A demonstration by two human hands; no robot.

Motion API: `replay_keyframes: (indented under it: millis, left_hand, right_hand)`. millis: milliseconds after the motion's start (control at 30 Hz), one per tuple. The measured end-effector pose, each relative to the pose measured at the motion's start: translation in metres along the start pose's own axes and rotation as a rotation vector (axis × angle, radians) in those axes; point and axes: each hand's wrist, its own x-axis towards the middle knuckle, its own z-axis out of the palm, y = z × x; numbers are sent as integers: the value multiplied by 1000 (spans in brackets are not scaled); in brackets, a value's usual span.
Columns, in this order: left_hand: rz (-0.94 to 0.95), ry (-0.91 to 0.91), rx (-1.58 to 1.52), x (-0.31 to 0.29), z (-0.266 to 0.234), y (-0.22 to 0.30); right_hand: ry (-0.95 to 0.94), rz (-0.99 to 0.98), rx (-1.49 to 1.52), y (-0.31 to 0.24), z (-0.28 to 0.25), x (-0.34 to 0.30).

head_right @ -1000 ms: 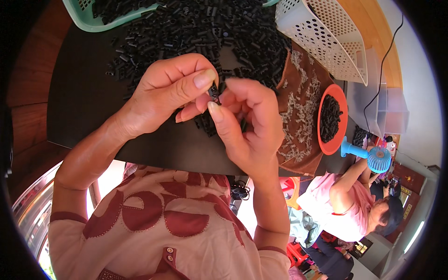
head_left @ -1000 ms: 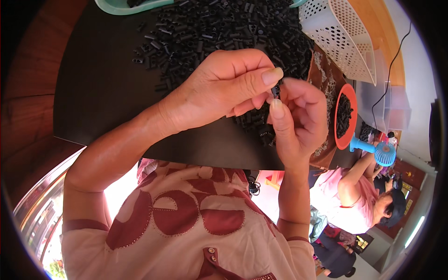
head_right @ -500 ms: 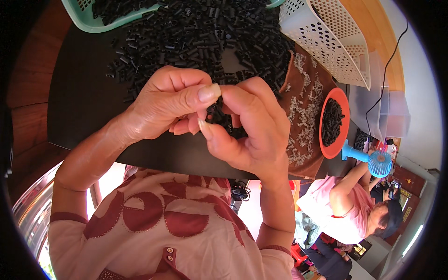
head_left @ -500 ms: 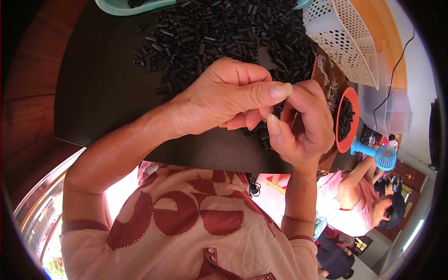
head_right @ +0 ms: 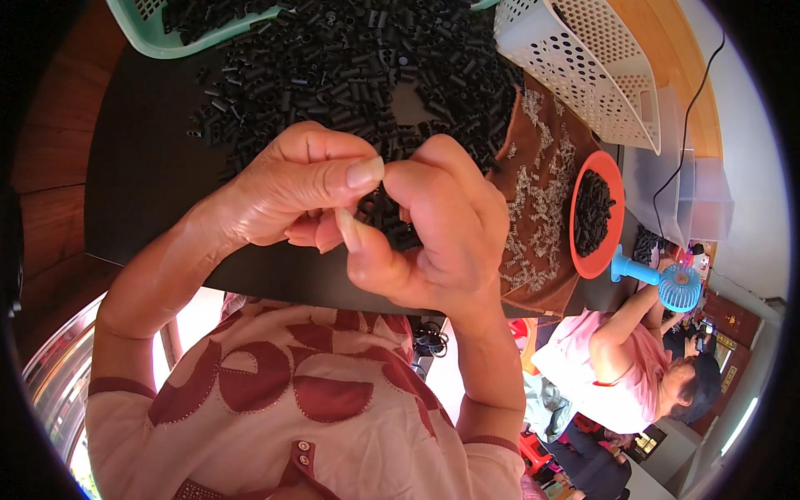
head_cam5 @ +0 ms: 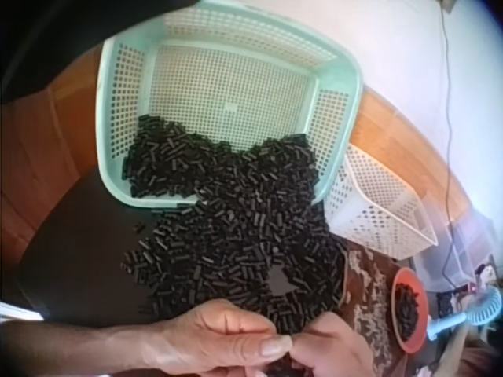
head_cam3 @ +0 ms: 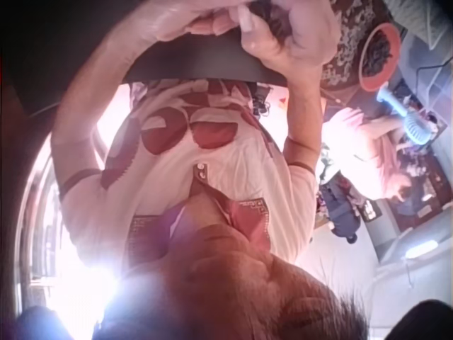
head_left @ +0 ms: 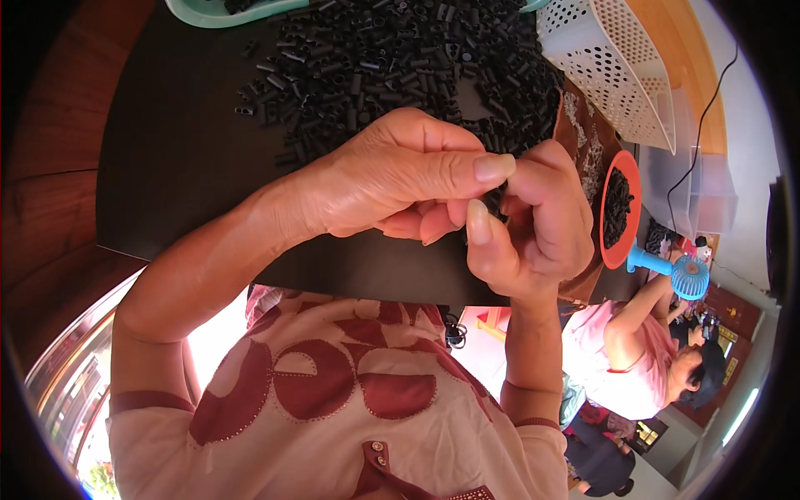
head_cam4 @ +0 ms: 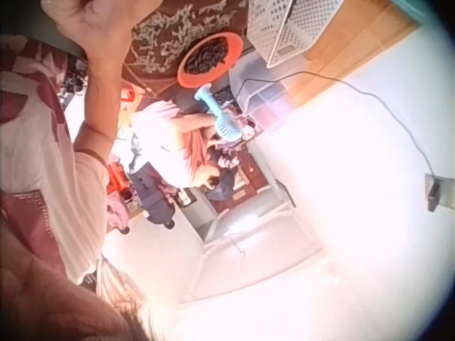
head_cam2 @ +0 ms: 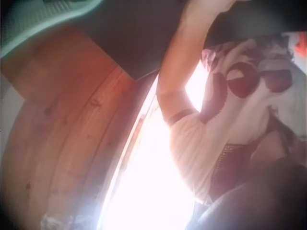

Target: The person assembles plastic components by inserting small metal springs and plastic pins into plastic housings by hand.

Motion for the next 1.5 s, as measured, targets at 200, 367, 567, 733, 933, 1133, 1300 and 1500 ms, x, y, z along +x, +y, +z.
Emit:
replay_keyframes:
  millis: [200,367,567,733,933,1133,1300,1500]
  left_hand:
    - [8,31,25,0,2,1]
    - [122,112,82,1,0,-1]
    - [201,173,31,4,0,-2]
    - [270,276,63,8,-3,-3]
    - [377,322,48,13,-14,3]
    - [459,318,46,16,-21,2]
    - [405,335,28,18,-26,1]
    - [409,329,-23,16,-24,2]
  right_hand:
    - [14,3,-50,-2,-2,-2]
    - [14,128,-99,4,-25,-18]
    - [322,559,-465,41,-99,-65]
    - [93,786,-661,83,-165,-105]
    - [54,683,-474,80,-146,-99]
    - [-151,633,-229,46,-69,-31]
    - [-240,408,-428,74,-46,-9]
    - [-321,287,-521,90,-26,4]
